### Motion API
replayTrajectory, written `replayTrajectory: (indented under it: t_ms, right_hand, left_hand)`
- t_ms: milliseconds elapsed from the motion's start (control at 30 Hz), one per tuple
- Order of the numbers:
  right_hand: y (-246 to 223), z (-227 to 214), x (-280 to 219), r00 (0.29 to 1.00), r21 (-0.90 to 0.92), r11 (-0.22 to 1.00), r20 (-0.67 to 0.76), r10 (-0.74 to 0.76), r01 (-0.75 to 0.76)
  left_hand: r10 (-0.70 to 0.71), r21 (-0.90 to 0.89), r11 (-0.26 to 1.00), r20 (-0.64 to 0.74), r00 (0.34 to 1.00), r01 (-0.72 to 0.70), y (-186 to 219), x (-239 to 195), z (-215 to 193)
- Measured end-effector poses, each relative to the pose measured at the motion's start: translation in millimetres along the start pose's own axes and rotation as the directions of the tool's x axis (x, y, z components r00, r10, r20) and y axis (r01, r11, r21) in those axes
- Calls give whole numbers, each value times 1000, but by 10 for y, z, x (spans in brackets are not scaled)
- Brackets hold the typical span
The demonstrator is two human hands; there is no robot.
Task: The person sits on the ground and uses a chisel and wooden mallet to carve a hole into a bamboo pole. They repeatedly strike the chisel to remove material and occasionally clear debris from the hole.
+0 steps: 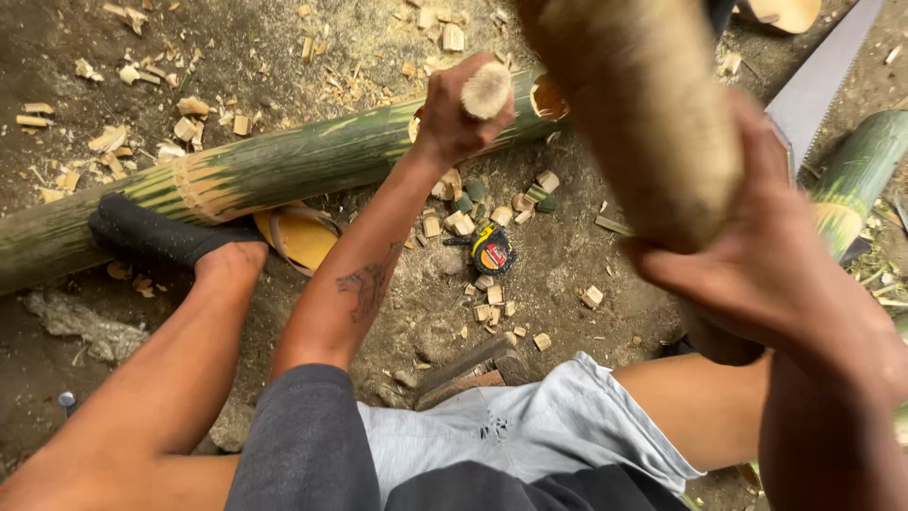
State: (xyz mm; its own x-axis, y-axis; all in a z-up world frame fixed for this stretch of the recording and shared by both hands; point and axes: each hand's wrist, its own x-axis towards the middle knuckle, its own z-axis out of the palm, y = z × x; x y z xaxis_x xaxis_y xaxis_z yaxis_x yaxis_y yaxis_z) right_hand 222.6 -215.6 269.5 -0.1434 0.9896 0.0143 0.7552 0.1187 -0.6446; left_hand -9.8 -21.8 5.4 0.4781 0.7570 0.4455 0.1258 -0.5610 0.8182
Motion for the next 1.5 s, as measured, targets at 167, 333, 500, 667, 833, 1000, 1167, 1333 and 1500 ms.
replayTrajectory:
  t_ms: [167,333,500,667,833,1000,1167,1333,1500]
  right_hand:
    - [-153,-113,121,905,9,908,76,418,-420]
    - [-279,733,433,892,-16,912,200,405,-410]
    - [-214,570,170,804,50,820,239,545,-571]
    - [-708,174,260,973,371,923,-152,171,-105]
    - [-465,785,472,788,-39,828,283,546,-559]
    - [270,1117,67,889,118,886,159,429,-449]
    - [491,1478,79,707,86,709,227,670,-700]
    - [713,1733,114,654,66,662,252,713,-747]
    - [829,1749,201,803,176,789,230,549,-589]
  left_hand:
    - [-75,-44,996,-10,997,75,41,20,-33]
    - [-154,9,988,-15,988,154,139,-181,-40]
    - [-134,83,986,-103,986,143,243,-291,-39]
    - [-93,117,985,-245,965,125,162,-427,181]
    - [9,326,943,-211,977,62,-92,-630,271]
    - [-487,227,567,-684,544,792,-778,-431,28]
    - [-555,-414,830,-534,638,375,-564,-39,-213]
    - [-537,-414,827,-378,754,381,79,195,-653]
    - [-621,-677,733,-624,475,68,224,269,-835]
